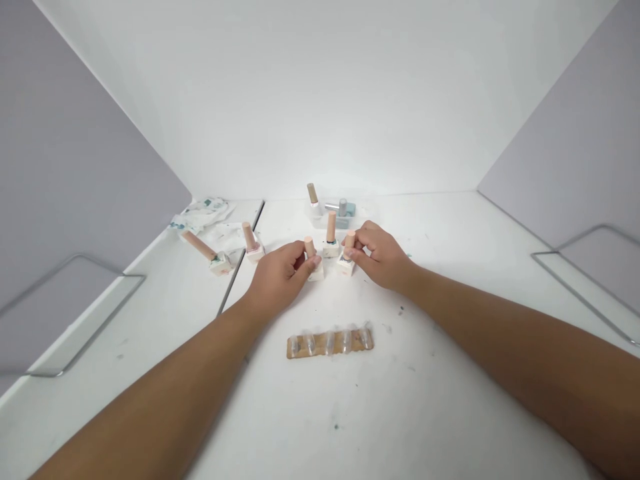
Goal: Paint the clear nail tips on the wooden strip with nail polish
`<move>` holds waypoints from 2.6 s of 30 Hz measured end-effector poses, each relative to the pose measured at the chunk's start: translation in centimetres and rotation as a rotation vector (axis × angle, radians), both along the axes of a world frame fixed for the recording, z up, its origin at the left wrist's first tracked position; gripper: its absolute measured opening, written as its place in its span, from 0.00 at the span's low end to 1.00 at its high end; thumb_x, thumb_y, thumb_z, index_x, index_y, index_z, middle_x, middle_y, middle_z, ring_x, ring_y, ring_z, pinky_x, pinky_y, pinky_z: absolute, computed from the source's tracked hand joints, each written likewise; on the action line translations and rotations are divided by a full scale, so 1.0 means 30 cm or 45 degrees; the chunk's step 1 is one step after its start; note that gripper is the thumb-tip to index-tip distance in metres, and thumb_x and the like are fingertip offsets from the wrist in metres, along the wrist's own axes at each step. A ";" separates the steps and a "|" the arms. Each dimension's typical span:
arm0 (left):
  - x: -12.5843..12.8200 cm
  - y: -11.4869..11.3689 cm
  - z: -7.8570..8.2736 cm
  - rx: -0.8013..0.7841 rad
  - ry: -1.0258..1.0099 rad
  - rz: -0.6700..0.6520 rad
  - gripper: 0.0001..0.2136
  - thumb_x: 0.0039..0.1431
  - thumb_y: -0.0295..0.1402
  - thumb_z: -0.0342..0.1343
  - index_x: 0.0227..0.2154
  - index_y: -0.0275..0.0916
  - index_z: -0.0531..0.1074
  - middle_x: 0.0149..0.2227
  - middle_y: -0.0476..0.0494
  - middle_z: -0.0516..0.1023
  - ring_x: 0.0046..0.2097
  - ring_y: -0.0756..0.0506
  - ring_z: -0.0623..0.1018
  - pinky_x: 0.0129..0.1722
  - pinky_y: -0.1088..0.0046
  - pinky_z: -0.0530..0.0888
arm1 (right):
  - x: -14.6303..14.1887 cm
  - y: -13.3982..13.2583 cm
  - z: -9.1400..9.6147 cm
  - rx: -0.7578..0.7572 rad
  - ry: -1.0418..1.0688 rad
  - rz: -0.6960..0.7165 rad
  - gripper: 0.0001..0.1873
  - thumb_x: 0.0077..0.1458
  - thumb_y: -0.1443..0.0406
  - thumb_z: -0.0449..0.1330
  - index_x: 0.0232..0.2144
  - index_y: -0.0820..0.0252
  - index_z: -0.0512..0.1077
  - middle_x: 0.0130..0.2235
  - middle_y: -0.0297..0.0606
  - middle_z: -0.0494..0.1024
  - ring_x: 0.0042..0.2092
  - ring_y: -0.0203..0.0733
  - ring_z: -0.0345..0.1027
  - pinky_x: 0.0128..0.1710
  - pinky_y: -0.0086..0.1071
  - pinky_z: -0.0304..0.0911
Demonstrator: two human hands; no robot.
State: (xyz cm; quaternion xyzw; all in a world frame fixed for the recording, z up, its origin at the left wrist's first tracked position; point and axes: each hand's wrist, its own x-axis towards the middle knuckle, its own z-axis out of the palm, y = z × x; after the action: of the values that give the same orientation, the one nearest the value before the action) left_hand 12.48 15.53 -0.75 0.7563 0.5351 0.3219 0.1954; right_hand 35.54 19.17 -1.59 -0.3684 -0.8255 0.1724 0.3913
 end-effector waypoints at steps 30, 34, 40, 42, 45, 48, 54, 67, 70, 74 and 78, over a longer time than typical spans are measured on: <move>-0.003 -0.007 0.003 0.037 -0.005 -0.006 0.14 0.64 0.44 0.51 0.31 0.39 0.70 0.28 0.49 0.71 0.28 0.49 0.65 0.29 0.71 0.62 | 0.001 -0.009 0.008 -0.009 0.030 -0.013 0.09 0.60 0.63 0.55 0.28 0.57 0.68 0.30 0.37 0.70 0.38 0.44 0.64 0.37 0.38 0.61; -0.001 -0.007 0.004 0.021 0.016 -0.005 0.13 0.64 0.43 0.51 0.30 0.39 0.69 0.27 0.50 0.70 0.28 0.49 0.65 0.28 0.71 0.61 | -0.002 -0.008 0.005 -0.002 0.027 0.002 0.09 0.59 0.64 0.56 0.26 0.57 0.66 0.27 0.35 0.68 0.37 0.43 0.63 0.35 0.37 0.59; -0.001 -0.006 0.006 0.050 0.021 0.005 0.13 0.64 0.43 0.51 0.29 0.39 0.68 0.27 0.50 0.69 0.28 0.49 0.65 0.29 0.71 0.62 | 0.000 -0.007 0.008 0.015 0.028 0.006 0.08 0.59 0.64 0.56 0.27 0.56 0.67 0.26 0.34 0.68 0.36 0.43 0.62 0.36 0.36 0.59; -0.002 -0.005 0.004 0.049 0.009 0.006 0.13 0.63 0.43 0.52 0.29 0.39 0.68 0.27 0.49 0.70 0.28 0.48 0.66 0.29 0.71 0.62 | -0.002 -0.007 0.013 0.028 0.015 0.008 0.09 0.59 0.64 0.57 0.26 0.56 0.66 0.25 0.34 0.67 0.36 0.43 0.62 0.36 0.36 0.59; -0.005 -0.003 0.000 0.061 0.014 0.019 0.13 0.63 0.44 0.52 0.29 0.40 0.69 0.27 0.49 0.71 0.28 0.48 0.66 0.29 0.71 0.61 | -0.004 -0.007 0.018 0.042 0.006 0.001 0.11 0.59 0.63 0.56 0.25 0.55 0.63 0.25 0.34 0.67 0.37 0.43 0.61 0.38 0.36 0.59; -0.008 -0.001 -0.002 0.080 0.022 0.046 0.13 0.63 0.44 0.53 0.30 0.40 0.70 0.28 0.50 0.71 0.28 0.49 0.65 0.28 0.71 0.60 | -0.005 -0.008 0.018 0.030 0.000 -0.004 0.12 0.60 0.63 0.56 0.25 0.55 0.61 0.25 0.34 0.66 0.36 0.42 0.61 0.37 0.36 0.59; -0.004 -0.005 0.005 0.094 0.012 0.025 0.12 0.63 0.42 0.53 0.29 0.40 0.69 0.30 0.50 0.73 0.28 0.50 0.65 0.29 0.71 0.61 | -0.004 -0.014 0.018 0.021 0.040 0.019 0.11 0.60 0.63 0.55 0.25 0.55 0.61 0.25 0.34 0.65 0.36 0.43 0.61 0.37 0.36 0.58; 0.003 0.009 0.006 -0.052 -0.375 -0.089 0.12 0.63 0.40 0.55 0.30 0.37 0.73 0.30 0.48 0.74 0.31 0.49 0.69 0.32 0.73 0.64 | -0.008 -0.013 0.018 -0.314 0.216 -0.065 0.10 0.58 0.60 0.56 0.27 0.59 0.69 0.30 0.34 0.71 0.35 0.39 0.64 0.37 0.34 0.59; 0.001 0.012 0.004 -0.055 -0.394 -0.088 0.13 0.64 0.41 0.53 0.30 0.37 0.73 0.30 0.46 0.75 0.33 0.48 0.70 0.33 0.72 0.65 | -0.010 -0.015 0.016 -0.391 0.268 -0.069 0.10 0.58 0.60 0.56 0.28 0.59 0.69 0.31 0.34 0.74 0.34 0.38 0.66 0.36 0.34 0.60; 0.000 0.010 0.008 -0.049 -0.423 -0.085 0.14 0.64 0.41 0.53 0.28 0.38 0.73 0.32 0.46 0.76 0.34 0.48 0.71 0.34 0.72 0.66 | -0.011 -0.020 0.020 -0.419 0.320 -0.064 0.09 0.58 0.61 0.57 0.28 0.59 0.68 0.32 0.34 0.75 0.33 0.37 0.65 0.35 0.33 0.59; 0.002 0.004 0.018 -0.053 -0.454 -0.057 0.13 0.64 0.40 0.53 0.28 0.38 0.74 0.31 0.46 0.76 0.34 0.47 0.71 0.35 0.71 0.66 | -0.011 -0.019 0.022 -0.410 0.360 -0.055 0.10 0.58 0.61 0.56 0.27 0.59 0.68 0.30 0.34 0.74 0.33 0.36 0.64 0.35 0.33 0.59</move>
State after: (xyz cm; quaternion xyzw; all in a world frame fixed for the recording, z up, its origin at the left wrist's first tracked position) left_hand 12.52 15.65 -0.20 0.6947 0.4814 0.4354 0.3099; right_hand 35.23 18.59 -0.92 -0.4160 -0.7161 0.3436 0.4428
